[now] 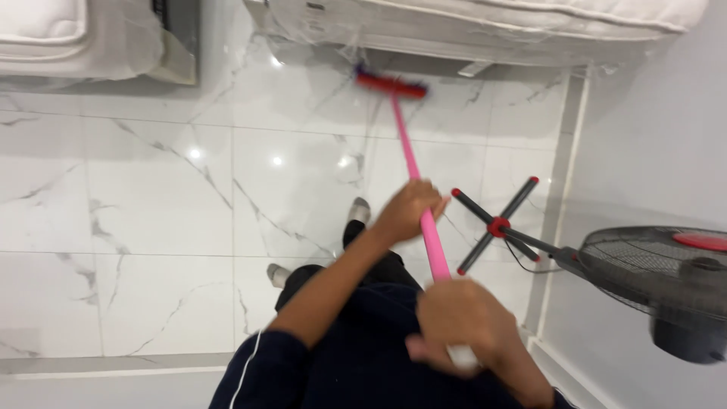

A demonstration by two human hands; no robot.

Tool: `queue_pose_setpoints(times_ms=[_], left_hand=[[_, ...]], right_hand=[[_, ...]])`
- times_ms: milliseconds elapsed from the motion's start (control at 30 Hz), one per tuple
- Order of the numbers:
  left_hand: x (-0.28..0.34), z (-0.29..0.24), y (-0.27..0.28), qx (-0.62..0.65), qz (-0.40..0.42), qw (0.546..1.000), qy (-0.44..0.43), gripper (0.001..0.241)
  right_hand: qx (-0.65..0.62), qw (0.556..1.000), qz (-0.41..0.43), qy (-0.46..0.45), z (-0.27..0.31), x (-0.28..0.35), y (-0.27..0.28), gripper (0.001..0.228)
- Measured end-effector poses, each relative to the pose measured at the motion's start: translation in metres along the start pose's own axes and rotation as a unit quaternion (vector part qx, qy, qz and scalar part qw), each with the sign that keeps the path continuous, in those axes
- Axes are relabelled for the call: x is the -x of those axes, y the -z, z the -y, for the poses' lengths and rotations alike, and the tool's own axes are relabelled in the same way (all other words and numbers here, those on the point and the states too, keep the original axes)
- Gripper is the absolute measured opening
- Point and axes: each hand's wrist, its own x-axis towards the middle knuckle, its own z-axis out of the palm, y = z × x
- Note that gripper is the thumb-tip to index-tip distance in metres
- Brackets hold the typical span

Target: The person sweeps a white marble-tiled floor using a pink broom with red and blue bristles. They move the broom back and forth across the floor, navigating around a mattress and a standing fan.

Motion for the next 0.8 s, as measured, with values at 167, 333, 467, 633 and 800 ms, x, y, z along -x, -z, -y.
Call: queue_pose_setpoints(times_ms=[167, 333, 467, 633, 800], left_hand=[[-0.028, 0.076, -0.044, 0.012, 0.061, 0.998, 0.01, 0.033], [-0.001, 0.05, -0.041, 0.042, 0.075, 0.995, 0.055, 0.039], [0.026, 0.004, -0.011, 0.042, 0.03, 0.993, 0.106, 0.042], [0.069, -0.029, 0.03, 0.014, -0.046, 0.983, 0.178, 0.038], [0.093, -0.048, 0.069, -0.027, -0.068, 0.995, 0.074, 0.039]], right_hand=[[0.037, 0.993, -0.094, -0.053, -0.102, 0.025, -0.023, 0.037], [-0.074, 0.989, -0.127, -0.034, -0.083, 0.036, -0.008, 0.047], [-0.146, 0.983, -0.113, 0.019, -0.047, 0.002, 0.018, 0.049], [-0.238, 0.966, -0.094, 0.044, -0.019, -0.034, 0.005, 0.056], [-0.242, 0.96, 0.032, 0.135, 0.013, -0.057, -0.001, 0.056]])
